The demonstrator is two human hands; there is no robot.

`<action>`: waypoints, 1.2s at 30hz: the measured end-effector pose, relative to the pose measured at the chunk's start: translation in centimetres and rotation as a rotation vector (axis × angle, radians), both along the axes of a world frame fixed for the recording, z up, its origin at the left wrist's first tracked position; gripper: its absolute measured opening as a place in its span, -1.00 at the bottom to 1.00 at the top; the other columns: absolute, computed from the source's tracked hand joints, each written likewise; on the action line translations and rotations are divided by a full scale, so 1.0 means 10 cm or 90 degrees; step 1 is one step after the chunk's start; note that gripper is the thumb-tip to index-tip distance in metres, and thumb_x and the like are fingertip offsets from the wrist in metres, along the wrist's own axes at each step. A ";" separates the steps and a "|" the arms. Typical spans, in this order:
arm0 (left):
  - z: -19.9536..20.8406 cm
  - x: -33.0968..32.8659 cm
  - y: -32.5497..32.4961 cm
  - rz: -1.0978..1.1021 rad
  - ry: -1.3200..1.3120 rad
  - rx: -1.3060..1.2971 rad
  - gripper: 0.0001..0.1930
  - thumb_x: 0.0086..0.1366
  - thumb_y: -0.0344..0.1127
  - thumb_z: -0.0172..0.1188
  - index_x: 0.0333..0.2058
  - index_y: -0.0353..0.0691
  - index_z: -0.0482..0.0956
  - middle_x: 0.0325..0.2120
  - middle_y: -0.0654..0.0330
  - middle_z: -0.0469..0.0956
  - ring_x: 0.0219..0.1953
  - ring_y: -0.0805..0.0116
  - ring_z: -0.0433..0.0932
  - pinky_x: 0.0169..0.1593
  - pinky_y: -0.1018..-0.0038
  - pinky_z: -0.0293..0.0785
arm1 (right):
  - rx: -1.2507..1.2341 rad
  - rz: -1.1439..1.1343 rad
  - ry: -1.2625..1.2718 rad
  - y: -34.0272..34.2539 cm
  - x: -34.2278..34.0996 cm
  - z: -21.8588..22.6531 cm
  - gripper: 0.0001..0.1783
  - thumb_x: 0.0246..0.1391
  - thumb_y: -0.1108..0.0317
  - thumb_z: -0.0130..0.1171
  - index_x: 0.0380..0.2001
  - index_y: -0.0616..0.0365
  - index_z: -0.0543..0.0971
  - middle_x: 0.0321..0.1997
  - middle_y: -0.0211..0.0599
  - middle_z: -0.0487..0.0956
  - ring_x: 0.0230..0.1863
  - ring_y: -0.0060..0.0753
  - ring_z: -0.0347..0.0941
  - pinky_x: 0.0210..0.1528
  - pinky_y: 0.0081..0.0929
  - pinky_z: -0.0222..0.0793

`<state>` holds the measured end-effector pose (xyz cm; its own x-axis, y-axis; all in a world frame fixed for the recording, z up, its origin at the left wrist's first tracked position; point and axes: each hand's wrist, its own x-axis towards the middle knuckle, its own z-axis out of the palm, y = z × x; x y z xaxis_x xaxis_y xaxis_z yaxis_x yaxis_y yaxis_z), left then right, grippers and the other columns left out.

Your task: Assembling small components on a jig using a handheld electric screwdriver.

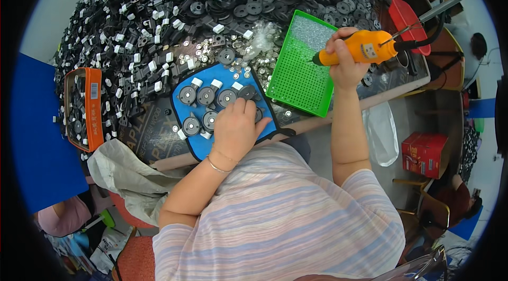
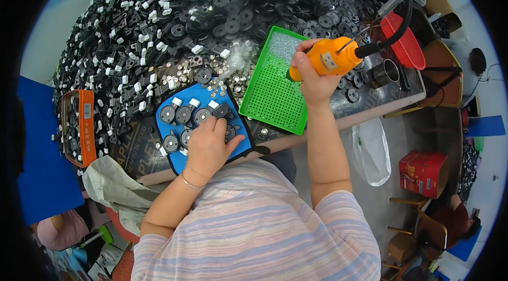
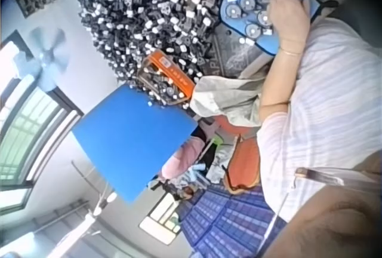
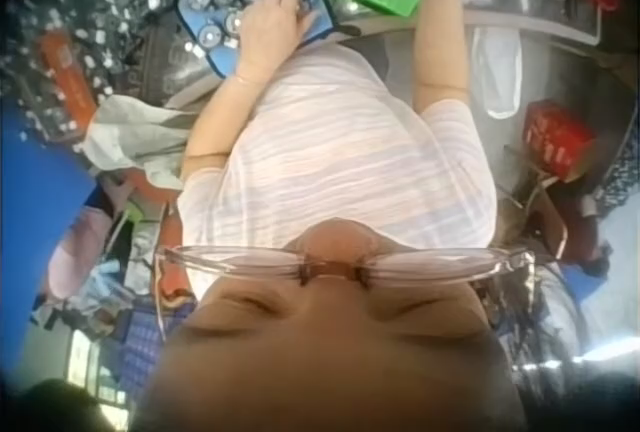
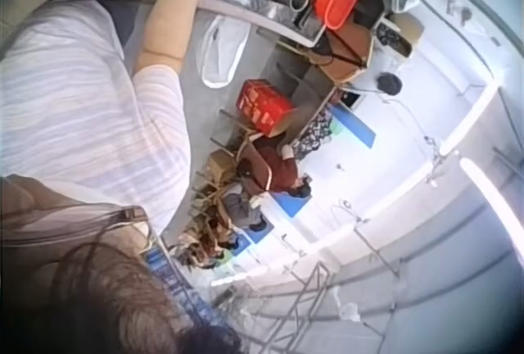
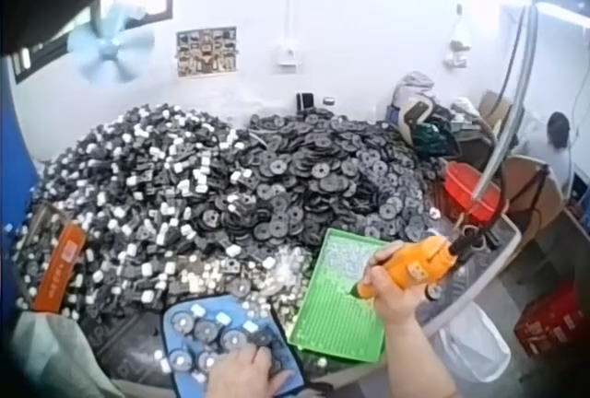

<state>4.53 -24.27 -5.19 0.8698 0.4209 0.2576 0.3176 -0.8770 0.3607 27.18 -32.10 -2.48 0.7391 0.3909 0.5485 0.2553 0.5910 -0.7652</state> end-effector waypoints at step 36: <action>-0.12 -0.09 -0.06 -0.031 -0.086 -0.265 -0.54 0.00 -0.34 0.24 -0.12 -0.43 0.38 -0.21 -0.06 0.41 -0.14 -0.02 0.37 -0.08 0.30 0.34 | -0.086 0.335 -0.032 -0.01 -0.82 0.23 -0.72 -0.07 0.37 0.19 -0.34 0.25 0.36 -0.37 -0.19 0.35 -0.56 -0.47 0.34 -0.51 -0.60 0.28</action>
<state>3.59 -24.84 -6.36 0.8611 0.4728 0.1870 0.2060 -0.6607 0.7218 18.96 -32.18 -0.14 0.3991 0.7707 0.4967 -0.0104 0.5455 -0.8381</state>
